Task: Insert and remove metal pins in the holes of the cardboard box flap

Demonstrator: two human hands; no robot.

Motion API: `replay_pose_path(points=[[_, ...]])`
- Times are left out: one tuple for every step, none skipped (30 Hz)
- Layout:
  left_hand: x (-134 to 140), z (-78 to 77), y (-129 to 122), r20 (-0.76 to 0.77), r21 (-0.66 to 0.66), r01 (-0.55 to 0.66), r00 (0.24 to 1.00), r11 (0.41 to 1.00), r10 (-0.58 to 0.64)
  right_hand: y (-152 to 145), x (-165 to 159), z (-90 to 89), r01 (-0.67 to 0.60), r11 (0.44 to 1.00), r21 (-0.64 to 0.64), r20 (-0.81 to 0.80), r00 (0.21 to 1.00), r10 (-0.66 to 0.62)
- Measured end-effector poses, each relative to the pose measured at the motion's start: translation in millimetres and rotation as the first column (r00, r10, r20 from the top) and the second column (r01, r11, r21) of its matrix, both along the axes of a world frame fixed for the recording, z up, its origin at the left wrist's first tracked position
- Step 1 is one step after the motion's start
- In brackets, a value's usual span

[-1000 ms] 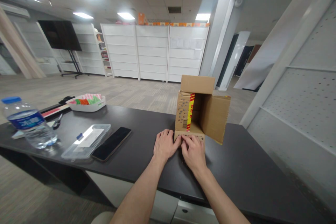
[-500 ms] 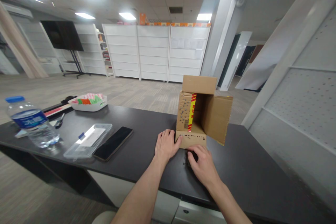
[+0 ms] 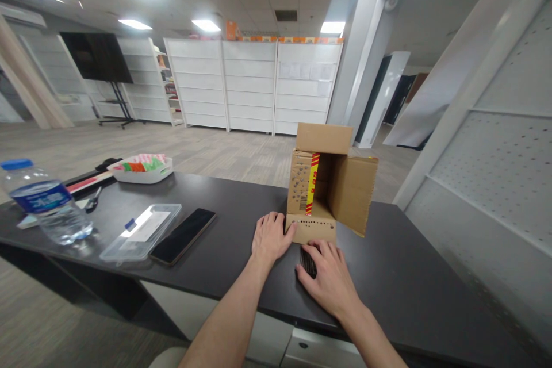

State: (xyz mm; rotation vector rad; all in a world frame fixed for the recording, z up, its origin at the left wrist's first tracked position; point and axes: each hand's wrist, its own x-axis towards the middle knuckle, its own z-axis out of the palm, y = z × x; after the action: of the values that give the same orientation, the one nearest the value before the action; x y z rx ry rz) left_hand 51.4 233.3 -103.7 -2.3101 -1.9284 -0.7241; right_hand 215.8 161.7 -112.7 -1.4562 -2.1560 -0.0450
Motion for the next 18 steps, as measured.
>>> replay_pose_path(points=[[0.0, 0.2, -0.1, 0.001, 0.001, 0.001, 1.000, 1.000, -0.001, 0.2, 0.2, -0.5, -0.003, 1.000, 0.005, 0.005, 1.000, 0.003], [0.0, 0.4, -0.3, 0.002, 0.001, 0.003, 1.000, 1.000, -0.003, 0.3, 0.4, -0.9, -0.006, 1.000, 0.010, 0.011, 1.000, 0.006], [0.0, 0.7, -0.4, 0.004, 0.001, 0.006, 1.000, 1.000, -0.006, 0.3, 0.5, -1.3, -0.011, 1.000, 0.015, 0.017, 1.000, 0.010], [-0.1, 0.9, -0.7, 0.006, -0.001, 0.007, 1.000, 1.000, -0.007, 0.3, 0.5, -1.5, -0.015, 1.000, 0.020, 0.021, 1.000, 0.015], [-0.1, 1.1, -0.9, 0.007, -0.006, 0.008, 1.000, 1.000, -0.008, 0.3, 0.4, -1.5, -0.019, 0.999, 0.026, 0.025, 1.000, 0.018], [-0.2, 1.4, -1.0, 0.008, -0.011, 0.007, 1.000, 1.000, -0.007, 0.2, 0.2, -1.4, -0.020, 0.999, 0.032, 0.027, 0.999, 0.019], [-0.1, 1.5, -1.2, 0.008, -0.016, 0.006, 1.000, 1.000, -0.006, 0.2, -0.1, -1.1, -0.020, 0.999, 0.037, 0.029, 0.999, 0.019], [-0.1, 1.6, -1.3, 0.007, -0.019, 0.005, 1.000, 1.000, -0.005, 0.3, -0.5, -0.6, -0.017, 0.999, 0.042, 0.032, 0.999, 0.016], [0.0, 1.7, -1.4, 0.007, -0.018, 0.006, 1.000, 1.000, -0.006, 0.4, -1.0, 0.0, -0.015, 0.999, 0.047, 0.036, 0.999, 0.013], [0.1, 1.7, -1.3, 0.007, -0.016, 0.006, 1.000, 1.000, -0.006, 0.6, -1.5, 0.8, -0.015, 0.999, 0.050, 0.041, 0.999, 0.013], [0.2, 1.5, -1.2, 0.006, -0.014, 0.005, 1.000, 1.000, -0.005, 0.9, -2.0, 1.6, -0.016, 0.999, 0.052, 0.046, 0.999, 0.013], [0.3, 1.4, -0.9, 0.005, -0.013, 0.003, 1.000, 1.000, -0.003, 1.4, -2.7, 2.4, -0.018, 0.998, 0.054, 0.052, 0.999, 0.015], [0.4, 1.1, -0.7, 0.004, -0.014, 0.002, 1.000, 1.000, -0.002, 1.9, -3.4, 3.1, -0.021, 0.998, 0.056, 0.058, 0.998, 0.018], [0.5, 0.8, -0.4, 0.003, -0.016, 0.000, 1.000, 1.000, 0.000, 2.6, -4.2, 3.6, -0.024, 0.998, 0.059, 0.065, 0.998, 0.020], [0.5, 0.5, -0.1, 0.003, -0.016, 0.000, 1.000, 1.000, 0.000, 3.4, -5.1, 3.8, -0.027, 0.998, 0.063, 0.076, 0.997, 0.022], [0.6, 0.2, 0.2, 0.003, -0.014, 0.001, 1.000, 1.000, -0.001, 4.2, -6.1, 3.9, -0.029, 0.997, 0.070, 0.088, 0.996, 0.023], [0.6, -0.1, 0.4, 0.004, -0.010, 0.002, 1.000, 1.000, -0.002, 5.1, -7.1, 3.8, -0.029, 0.997, 0.078, 0.102, 0.995, 0.021], [0.6, -0.3, 0.5, 0.006, -0.006, 0.003, 1.000, 1.000, -0.003, 6.0, -8.2, 3.7, -0.029, 0.996, 0.085, 0.115, 0.993, 0.019]])
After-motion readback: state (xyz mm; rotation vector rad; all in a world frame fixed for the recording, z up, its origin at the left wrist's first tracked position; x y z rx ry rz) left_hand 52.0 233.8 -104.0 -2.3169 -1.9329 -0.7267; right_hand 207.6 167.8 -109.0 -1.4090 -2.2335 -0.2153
